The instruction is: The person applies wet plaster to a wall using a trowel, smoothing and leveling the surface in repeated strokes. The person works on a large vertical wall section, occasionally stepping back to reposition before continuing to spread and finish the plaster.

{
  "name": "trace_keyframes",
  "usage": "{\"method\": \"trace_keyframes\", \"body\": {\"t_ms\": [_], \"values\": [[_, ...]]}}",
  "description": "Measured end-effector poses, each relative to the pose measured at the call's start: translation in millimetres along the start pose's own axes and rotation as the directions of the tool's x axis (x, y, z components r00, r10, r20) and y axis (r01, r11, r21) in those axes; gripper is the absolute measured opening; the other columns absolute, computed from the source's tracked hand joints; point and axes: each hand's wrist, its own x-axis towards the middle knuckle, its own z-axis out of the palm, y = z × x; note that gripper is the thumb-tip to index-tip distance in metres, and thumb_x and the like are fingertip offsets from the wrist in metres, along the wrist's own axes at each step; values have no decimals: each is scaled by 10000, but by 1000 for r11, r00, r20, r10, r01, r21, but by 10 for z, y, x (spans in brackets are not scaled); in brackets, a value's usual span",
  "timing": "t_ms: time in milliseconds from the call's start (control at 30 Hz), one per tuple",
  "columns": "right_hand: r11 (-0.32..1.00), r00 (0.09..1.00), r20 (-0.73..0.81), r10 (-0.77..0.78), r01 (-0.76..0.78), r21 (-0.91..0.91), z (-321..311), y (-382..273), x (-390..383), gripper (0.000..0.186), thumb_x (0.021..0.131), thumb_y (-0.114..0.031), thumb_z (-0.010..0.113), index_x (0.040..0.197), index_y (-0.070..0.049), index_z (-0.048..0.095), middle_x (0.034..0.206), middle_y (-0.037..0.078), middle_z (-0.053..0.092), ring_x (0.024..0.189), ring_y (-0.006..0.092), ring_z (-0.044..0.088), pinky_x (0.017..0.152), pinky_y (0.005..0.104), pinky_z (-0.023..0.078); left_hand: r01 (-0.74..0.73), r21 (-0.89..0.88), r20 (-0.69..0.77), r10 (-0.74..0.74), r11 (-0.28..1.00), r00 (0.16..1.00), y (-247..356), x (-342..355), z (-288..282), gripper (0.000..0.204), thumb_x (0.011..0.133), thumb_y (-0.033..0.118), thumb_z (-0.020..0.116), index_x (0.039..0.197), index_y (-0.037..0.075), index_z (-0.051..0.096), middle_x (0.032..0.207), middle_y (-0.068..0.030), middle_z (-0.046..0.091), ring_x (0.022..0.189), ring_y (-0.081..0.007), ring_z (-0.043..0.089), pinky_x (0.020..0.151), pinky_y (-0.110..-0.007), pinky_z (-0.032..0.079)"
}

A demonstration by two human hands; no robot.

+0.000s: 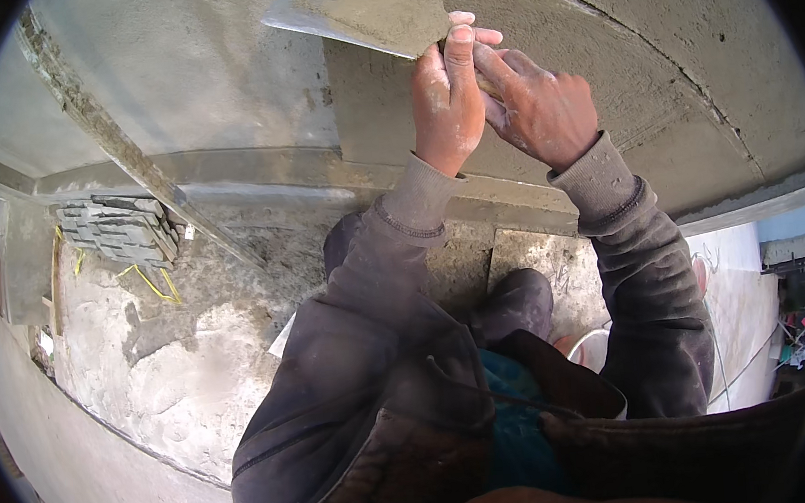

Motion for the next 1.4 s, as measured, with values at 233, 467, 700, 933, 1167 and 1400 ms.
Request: {"method": "trace_keyframes", "body": {"t_ms": [233,467,700,933,1167,1400], "values": [[999,1000,-4,12,-12,-44,130,77,82,466,924,-457,602,1324,-245,491,914,39,695,549,252,667,416,359,503,25,147,-16,-23,989,1000,35,101,-21,568,1062,458,357,953,-29,627,903,-78,703,855,-171,615,854,-308,473],[999,1000,-2,-8,8,-53,129,152,116,455,923,-461,600,1313,-248,506,863,40,680,565,250,669,436,365,514,-27,214,-46,38,977,998,-117,146,11,541,1057,452,366,931,-16,606,867,-75,697,838,-173,629,802,-314,487],[999,1000,6,10,-9,-47,110,205,185,449,931,-473,591,1315,-254,512,819,47,680,607,264,680,464,379,529,77,199,-142,-49,977,989,-93,247,46,537,1045,460,387,940,-8,628,862,-85,695,803,-210,640,794,-329,493],[998,997,45,55,-53,-39,110,203,199,447,946,-498,558,1323,-263,505,825,62,688,623,290,680,484,407,530,40,199,-86,-24,979,996,-146,225,39,648,1030,535,417,977,-80,612,908,-260,654,856,-357,641,774,-427,483],[998,997,46,55,-54,-30,95,285,136,473,943,-514,553,1345,-272,491,843,65,693,623,293,676,487,418,526,-27,299,-128,69,954,989,-124,179,137,691,1017,564,425,904,-98,589,814,-278,630,771,-394,628,724,-456,482],[996,997,2,76,-76,-44,24,337,130,511,929,-520,568,1378,-295,470,874,47,704,630,296,678,488,408,523,64,313,-121,-27,948,992,78,213,237,690,1018,563,428,913,-99,590,807,-279,629,765,-379,627,728,-448,485]]}}
